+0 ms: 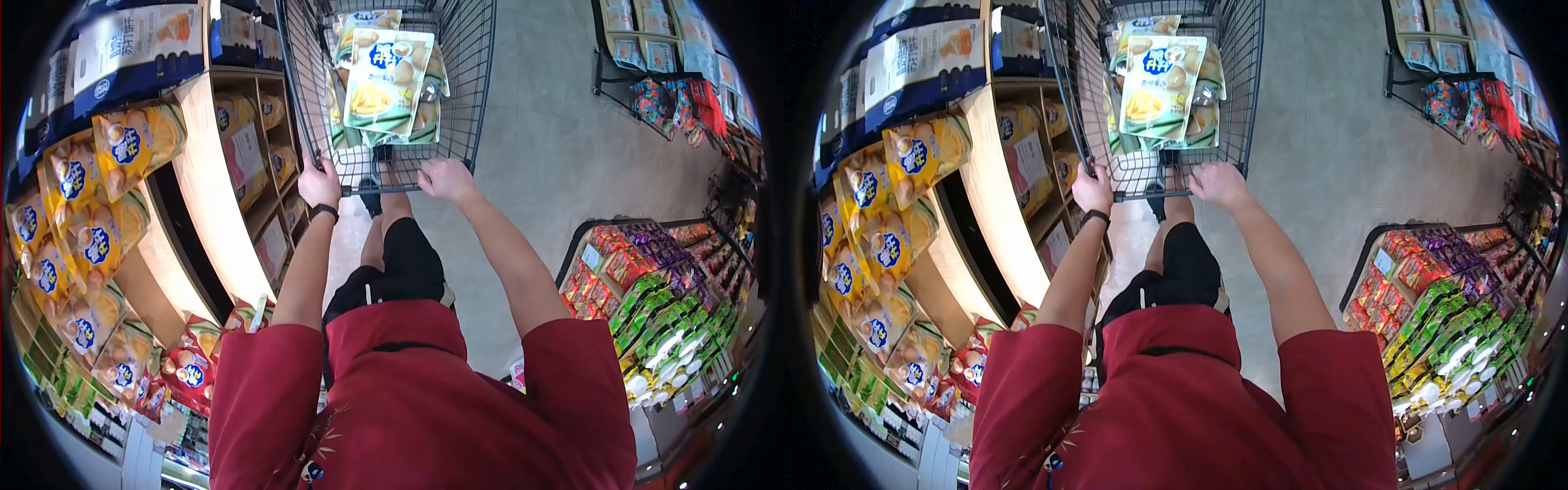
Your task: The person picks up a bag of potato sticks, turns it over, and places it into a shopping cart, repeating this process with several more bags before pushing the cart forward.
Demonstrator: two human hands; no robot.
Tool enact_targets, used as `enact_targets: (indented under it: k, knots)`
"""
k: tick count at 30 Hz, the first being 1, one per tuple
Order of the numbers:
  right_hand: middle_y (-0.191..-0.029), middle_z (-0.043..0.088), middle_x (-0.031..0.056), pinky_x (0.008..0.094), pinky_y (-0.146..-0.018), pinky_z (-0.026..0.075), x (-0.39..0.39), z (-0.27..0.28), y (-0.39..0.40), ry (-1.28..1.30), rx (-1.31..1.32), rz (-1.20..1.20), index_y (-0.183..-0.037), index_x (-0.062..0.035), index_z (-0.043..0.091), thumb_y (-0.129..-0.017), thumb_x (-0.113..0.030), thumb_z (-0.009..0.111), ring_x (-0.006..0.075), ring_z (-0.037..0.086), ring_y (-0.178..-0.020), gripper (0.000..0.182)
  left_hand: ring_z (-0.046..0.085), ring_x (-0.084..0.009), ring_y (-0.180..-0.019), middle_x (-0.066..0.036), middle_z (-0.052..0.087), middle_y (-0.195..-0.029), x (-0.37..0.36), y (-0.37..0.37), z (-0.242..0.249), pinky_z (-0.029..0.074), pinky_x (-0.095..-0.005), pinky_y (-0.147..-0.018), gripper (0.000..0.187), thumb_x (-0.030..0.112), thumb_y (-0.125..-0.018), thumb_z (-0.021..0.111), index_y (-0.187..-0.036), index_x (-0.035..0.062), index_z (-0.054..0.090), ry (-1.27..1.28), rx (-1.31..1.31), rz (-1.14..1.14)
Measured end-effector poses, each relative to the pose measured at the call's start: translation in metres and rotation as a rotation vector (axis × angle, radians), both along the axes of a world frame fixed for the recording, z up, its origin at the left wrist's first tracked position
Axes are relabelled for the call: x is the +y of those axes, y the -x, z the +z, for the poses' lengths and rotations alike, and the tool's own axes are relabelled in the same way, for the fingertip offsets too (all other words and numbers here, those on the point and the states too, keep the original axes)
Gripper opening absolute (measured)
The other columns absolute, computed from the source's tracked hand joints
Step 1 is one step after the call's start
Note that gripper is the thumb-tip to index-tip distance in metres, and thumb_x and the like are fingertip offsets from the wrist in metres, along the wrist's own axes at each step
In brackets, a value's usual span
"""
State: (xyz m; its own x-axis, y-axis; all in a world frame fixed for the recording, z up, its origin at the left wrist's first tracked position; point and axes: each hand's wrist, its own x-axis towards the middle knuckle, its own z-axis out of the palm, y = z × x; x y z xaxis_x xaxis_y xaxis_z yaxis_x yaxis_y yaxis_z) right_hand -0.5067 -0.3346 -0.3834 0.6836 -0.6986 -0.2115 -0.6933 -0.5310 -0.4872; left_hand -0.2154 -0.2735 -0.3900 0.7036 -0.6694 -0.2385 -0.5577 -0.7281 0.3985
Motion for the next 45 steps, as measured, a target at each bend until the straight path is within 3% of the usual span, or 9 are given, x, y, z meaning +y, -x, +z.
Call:
enact_targets:
  k: [6,9,13,17,38,45]
  knots:
    - [-0.067,0.065,0.0131,0.0463,-0.056,0.055,-0.003,0.001,0.003,-0.004,-0.044,-0.015,-0.071,-0.0074,0.062,-0.087,-0.025,0.061,0.0333,0.066,-0.062,0.023,0.072,-0.0364,-0.076,-0.018,0.073,-0.081,0.004,0.002,0.001,0.056,-0.0458,-0.071,0.028,0.026,-0.091,0.060,-0.110,0.0077,0.072,-0.030,0.022,-0.005]
    - [-0.071,0.067,0.0137,0.0477,-0.060,0.057,-0.006,-0.006,0.005,-0.034,0.001,0.025,-0.071,-0.0073,0.063,-0.090,-0.031,0.059,0.0347,0.067,-0.063,0.031,0.073,-0.0348,-0.077,-0.017,0.073,-0.082,0.006,0.001,-0.011,0.056,-0.0452,-0.072,0.028,0.027,-0.092,0.060,-0.108,0.0082,0.073,0.016,-0.007,0.006]
    - [-0.069,0.066,0.0128,0.0469,-0.059,0.056,-0.008,0.005,0.002,-0.030,0.021,-0.009,-0.072,-0.0077,0.064,-0.090,-0.031,0.060,0.0335,0.068,-0.063,0.030,0.071,-0.0354,-0.075,-0.017,0.071,-0.079,0.002,0.003,-0.006,0.055,-0.0465,-0.069,0.027,0.029,-0.092,0.060,-0.106,0.0095,0.072,-0.085,-0.054,-0.012]
    - [-0.069,0.066,0.0127,0.0467,-0.060,0.057,-0.006,0.002,0.005,-0.042,0.041,-0.030,-0.071,-0.0074,0.063,-0.090,-0.031,0.060,0.0333,0.068,-0.064,0.030,0.071,-0.0355,-0.074,-0.016,0.072,-0.079,-0.002,0.008,0.004,0.055,-0.0469,-0.068,0.025,0.028,-0.092,0.060,-0.105,0.0102,0.071,0.023,0.033,0.020]
    - [-0.072,0.064,0.0132,0.0443,-0.061,0.056,-0.033,0.003,0.013,-0.147,0.017,-0.029,-0.074,-0.0067,0.063,-0.087,-0.029,0.063,0.0322,0.066,-0.065,0.026,0.074,-0.0302,-0.075,-0.008,0.076,-0.081,-0.013,0.017,-0.005,0.057,-0.0413,-0.070,0.021,0.023,-0.094,0.061,-0.109,0.0088,0.067,-0.012,0.046,0.019]
    - [-0.071,0.063,0.0124,0.0436,-0.061,0.055,-0.038,0.005,0.010,-0.156,0.006,-0.015,-0.073,-0.0069,0.061,-0.085,-0.025,0.065,0.0320,0.066,-0.066,0.022,0.073,-0.0324,-0.073,-0.011,0.075,-0.080,-0.015,0.018,-0.003,0.057,-0.0435,-0.068,0.021,0.023,-0.095,0.061,-0.108,0.0078,0.066,-0.016,0.112,0.066]
